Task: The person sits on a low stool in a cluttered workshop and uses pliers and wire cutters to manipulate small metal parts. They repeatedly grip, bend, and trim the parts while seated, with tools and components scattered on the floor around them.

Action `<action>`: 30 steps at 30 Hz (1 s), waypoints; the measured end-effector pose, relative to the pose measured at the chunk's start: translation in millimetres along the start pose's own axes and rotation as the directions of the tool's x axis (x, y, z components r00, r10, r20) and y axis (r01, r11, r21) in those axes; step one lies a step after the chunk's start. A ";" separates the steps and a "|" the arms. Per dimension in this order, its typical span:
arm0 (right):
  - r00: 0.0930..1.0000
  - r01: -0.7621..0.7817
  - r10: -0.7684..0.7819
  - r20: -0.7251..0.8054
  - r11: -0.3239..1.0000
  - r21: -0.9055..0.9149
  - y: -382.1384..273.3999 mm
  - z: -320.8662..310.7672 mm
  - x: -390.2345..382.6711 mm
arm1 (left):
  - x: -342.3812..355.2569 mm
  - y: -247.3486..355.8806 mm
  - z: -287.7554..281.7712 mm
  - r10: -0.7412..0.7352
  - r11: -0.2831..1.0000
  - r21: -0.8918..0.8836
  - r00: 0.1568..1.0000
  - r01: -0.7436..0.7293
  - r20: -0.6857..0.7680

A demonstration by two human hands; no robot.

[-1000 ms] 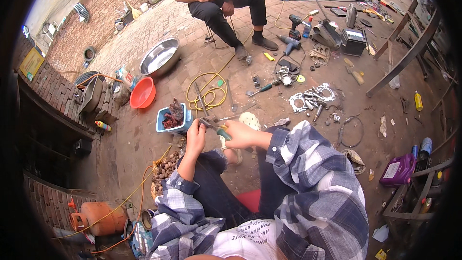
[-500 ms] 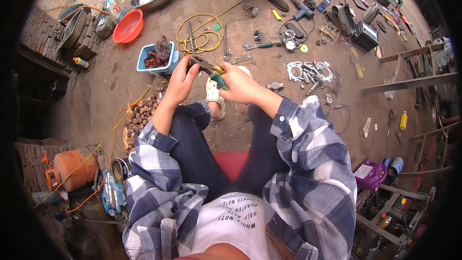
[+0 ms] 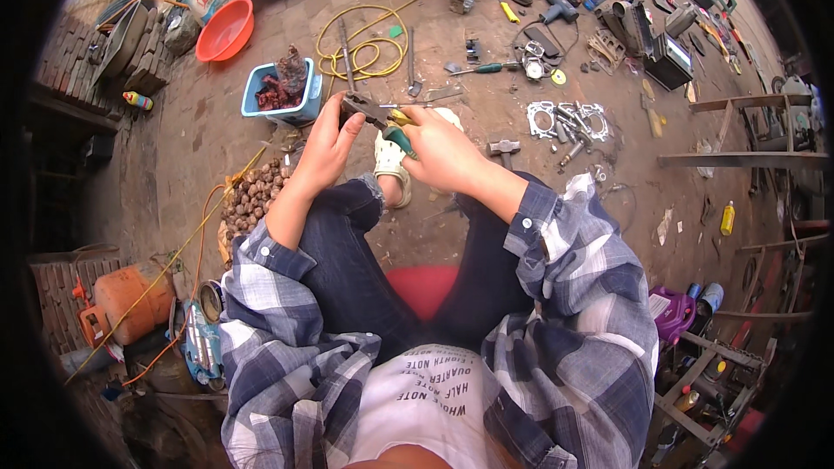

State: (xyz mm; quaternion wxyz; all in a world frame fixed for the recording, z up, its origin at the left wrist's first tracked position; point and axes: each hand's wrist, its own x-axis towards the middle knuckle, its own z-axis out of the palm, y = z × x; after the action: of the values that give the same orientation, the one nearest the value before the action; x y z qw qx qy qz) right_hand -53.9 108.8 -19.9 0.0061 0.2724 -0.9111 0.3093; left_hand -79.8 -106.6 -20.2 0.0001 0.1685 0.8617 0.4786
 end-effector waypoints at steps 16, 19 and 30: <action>0.998 0.058 -0.058 0.018 0.997 -0.045 -2.6 -1.6 -7.1 | -4.9 -6.4 1.2 0.026 0.998 -0.057 1.000 -0.026 0.008; 0.993 0.075 -0.082 0.081 0.993 0.091 -3.8 -6.0 -10.9 | -7.3 1.5 -5.5 0.026 0.998 -0.059 0.996 -0.021 0.083; 0.946 0.293 -0.318 0.065 0.923 0.251 9.7 -8.5 -23.5 | -25.2 25.7 -5.4 0.143 0.947 -0.306 0.979 -0.094 0.144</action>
State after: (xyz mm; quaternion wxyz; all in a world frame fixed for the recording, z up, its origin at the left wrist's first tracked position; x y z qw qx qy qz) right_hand -40.0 131.6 -22.7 -0.0263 0.4257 -0.8128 0.3967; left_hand -49.5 -105.9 -0.1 0.0676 0.2570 0.7652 0.5864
